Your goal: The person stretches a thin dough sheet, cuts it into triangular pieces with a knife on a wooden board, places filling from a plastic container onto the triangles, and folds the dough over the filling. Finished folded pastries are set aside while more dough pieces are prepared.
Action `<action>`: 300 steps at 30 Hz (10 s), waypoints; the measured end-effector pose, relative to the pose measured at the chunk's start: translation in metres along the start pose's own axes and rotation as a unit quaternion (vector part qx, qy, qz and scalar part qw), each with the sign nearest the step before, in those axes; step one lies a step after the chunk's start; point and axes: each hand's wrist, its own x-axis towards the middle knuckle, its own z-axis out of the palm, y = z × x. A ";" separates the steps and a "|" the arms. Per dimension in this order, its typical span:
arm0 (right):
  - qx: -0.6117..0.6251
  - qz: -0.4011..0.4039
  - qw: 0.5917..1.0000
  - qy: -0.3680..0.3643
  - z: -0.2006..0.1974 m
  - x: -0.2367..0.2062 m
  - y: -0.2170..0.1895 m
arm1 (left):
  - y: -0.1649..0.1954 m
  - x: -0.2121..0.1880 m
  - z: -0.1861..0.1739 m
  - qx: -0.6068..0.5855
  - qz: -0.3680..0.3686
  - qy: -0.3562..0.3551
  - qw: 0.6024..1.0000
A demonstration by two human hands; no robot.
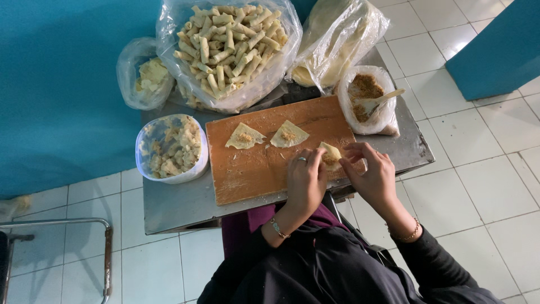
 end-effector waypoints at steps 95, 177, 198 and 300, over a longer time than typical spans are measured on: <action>-0.092 -0.172 0.975 -0.107 -0.006 0.051 0.015 | -0.016 0.003 0.022 0.234 0.073 -0.054 0.968; -0.204 -0.184 0.960 -0.046 0.019 0.035 0.007 | -0.023 -0.005 -0.054 0.254 0.011 -0.057 0.966; -0.302 -0.228 0.921 -0.092 0.026 0.051 0.007 | -0.040 0.025 -0.012 0.281 0.004 -0.052 0.958; 0.130 -0.167 0.956 -0.204 0.044 0.090 -0.029 | -0.107 0.061 -0.040 0.063 0.074 -0.175 0.980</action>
